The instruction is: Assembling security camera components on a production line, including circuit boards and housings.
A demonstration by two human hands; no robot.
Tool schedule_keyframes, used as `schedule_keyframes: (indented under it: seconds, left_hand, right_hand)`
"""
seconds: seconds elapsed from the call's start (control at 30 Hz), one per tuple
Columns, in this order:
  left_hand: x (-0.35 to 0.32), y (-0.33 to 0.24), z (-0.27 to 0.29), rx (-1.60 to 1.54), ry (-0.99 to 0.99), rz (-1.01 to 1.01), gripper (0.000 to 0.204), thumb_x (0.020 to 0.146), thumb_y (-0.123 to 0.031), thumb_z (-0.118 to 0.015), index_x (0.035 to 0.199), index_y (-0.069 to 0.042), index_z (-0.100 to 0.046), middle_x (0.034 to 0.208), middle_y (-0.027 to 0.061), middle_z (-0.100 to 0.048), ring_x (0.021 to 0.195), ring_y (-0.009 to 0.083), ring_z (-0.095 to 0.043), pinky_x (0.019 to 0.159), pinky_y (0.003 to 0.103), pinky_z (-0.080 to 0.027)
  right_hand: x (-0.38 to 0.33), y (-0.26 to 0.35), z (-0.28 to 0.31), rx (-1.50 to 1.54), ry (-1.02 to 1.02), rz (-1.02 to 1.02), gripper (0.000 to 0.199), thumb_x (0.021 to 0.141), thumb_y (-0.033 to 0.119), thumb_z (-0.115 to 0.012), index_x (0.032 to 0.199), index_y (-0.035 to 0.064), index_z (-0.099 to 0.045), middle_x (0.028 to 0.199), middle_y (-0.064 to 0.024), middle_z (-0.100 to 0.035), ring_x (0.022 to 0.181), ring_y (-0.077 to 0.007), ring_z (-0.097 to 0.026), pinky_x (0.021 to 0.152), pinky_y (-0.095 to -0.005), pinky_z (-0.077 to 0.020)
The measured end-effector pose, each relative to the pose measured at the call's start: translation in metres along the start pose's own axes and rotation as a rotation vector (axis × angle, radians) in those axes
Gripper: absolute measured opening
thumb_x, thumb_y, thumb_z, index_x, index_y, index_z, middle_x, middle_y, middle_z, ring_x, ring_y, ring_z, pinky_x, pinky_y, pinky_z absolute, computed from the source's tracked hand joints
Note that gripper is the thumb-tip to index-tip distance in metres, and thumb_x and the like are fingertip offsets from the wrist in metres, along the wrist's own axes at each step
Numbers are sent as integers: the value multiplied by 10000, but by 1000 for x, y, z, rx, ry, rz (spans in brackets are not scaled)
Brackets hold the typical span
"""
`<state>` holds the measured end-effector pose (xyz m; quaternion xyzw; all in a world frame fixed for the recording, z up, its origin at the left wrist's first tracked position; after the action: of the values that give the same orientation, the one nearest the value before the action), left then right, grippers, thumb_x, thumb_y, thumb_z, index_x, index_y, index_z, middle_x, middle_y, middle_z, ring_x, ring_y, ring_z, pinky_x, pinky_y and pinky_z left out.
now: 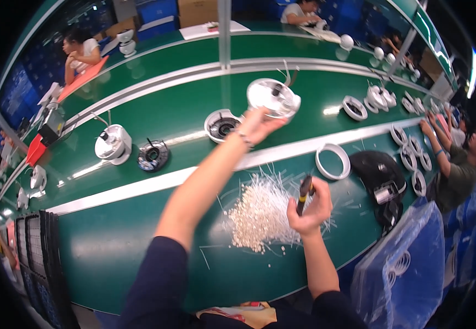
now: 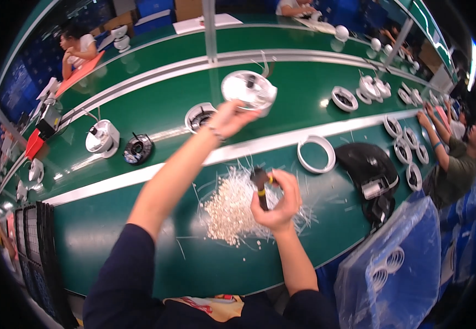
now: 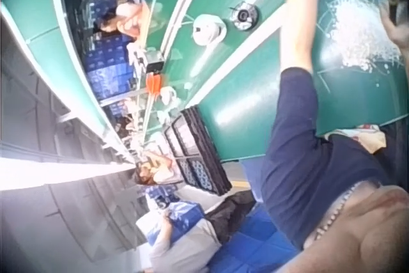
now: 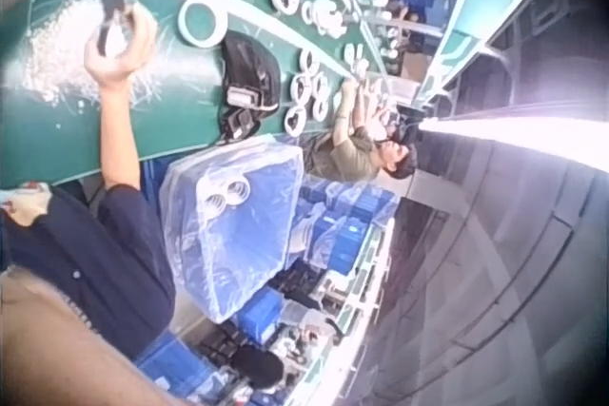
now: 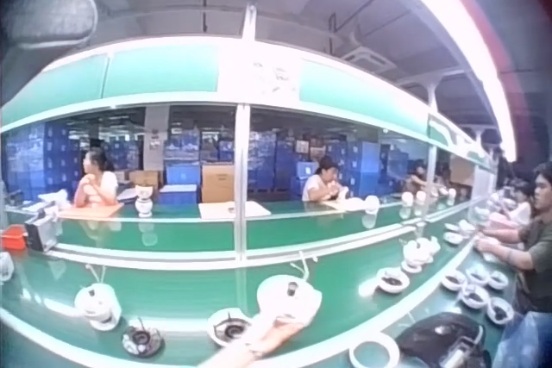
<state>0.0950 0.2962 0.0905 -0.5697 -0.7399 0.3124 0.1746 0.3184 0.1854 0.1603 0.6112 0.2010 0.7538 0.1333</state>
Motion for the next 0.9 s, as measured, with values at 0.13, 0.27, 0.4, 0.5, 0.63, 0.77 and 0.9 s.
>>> schedule_keyframes:
  seconds: [0.13, 0.27, 0.4, 0.5, 0.63, 0.77, 0.9]
  left_hand:
    - [66, 45, 22, -54, -67, 29, 330, 812, -18, -382, 1128, 78, -372, 1018, 249, -508, 888, 343, -562, 754, 394, -510]
    - [57, 56, 38, 5, -88, 124, 452, 877, -214, -429, 1175, 90, -275, 1108, 276, -438, 882, 364, -561, 746, 405, -508]
    - [-32, -20, 33, 722, -73, 77, 531, 836, -336, -504, 1129, 93, -397, 1091, 206, -512, 736, 257, -622, 564, 301, -531]
    - [-98, -132, 84, 1107, -432, -398, 231, 836, -179, -494, 890, 30, -575, 798, 124, -632, 565, 141, -606, 453, 242, -492]
    - [-220, -214, 176, 1436, -1056, -845, 154, 735, -192, -556, 716, -49, -610, 647, 104, -617, 613, 212, -610, 586, 317, -469]
    - [-255, -219, 247, 1227, -1292, -567, 343, 692, -325, -631, 762, 4, -564, 751, 121, -623, 645, 233, -613, 632, 331, -472]
    - [-233, -190, 217, 1031, -1116, -172, 551, 662, -424, -651, 925, 41, -517, 783, 205, -605, 821, 279, -601, 753, 358, -466]
  right_hand:
    - [-8, 11, -22, 88, 84, -34, 466, 537, 34, -612, 981, -31, -487, 841, -127, -518, 668, -183, -478, 595, -256, -401]
    - [-14, 20, -35, 91, 167, -16, 457, 480, 26, -633, 921, -9, -517, 800, -141, -549, 649, -249, -548, 583, -302, -470]
    - [-16, 40, -38, 181, 237, 74, 483, 451, 42, -642, 919, 3, -526, 779, -126, -554, 627, -246, -543, 575, -296, -463]
    - [-24, 56, -48, 333, 327, 70, 505, 437, 60, -650, 927, 7, -543, 780, -127, -568, 649, -251, -559, 580, -306, -466]
    - [-31, 81, -64, 401, 424, 103, 505, 423, 66, -651, 915, 3, -562, 790, -128, -581, 655, -251, -567, 588, -303, -470]
    - [-39, 86, -71, 422, 470, 68, 476, 477, 34, -633, 939, -14, -532, 795, -133, -578, 678, -230, -558, 596, -295, -457]
    - [-45, 89, -82, 437, 500, 14, 450, 491, 20, -638, 928, -20, -540, 814, -132, -581, 705, -219, -560, 617, -280, -460]
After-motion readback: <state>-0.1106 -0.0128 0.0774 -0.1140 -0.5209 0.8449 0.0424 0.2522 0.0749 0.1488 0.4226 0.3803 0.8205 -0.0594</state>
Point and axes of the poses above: each hand's wrist, its own x-axis towards the middle knuckle, its own z-axis out of the back of the hand, y = z × x, the point moved 8 cm from there along x, towards the middle knuckle
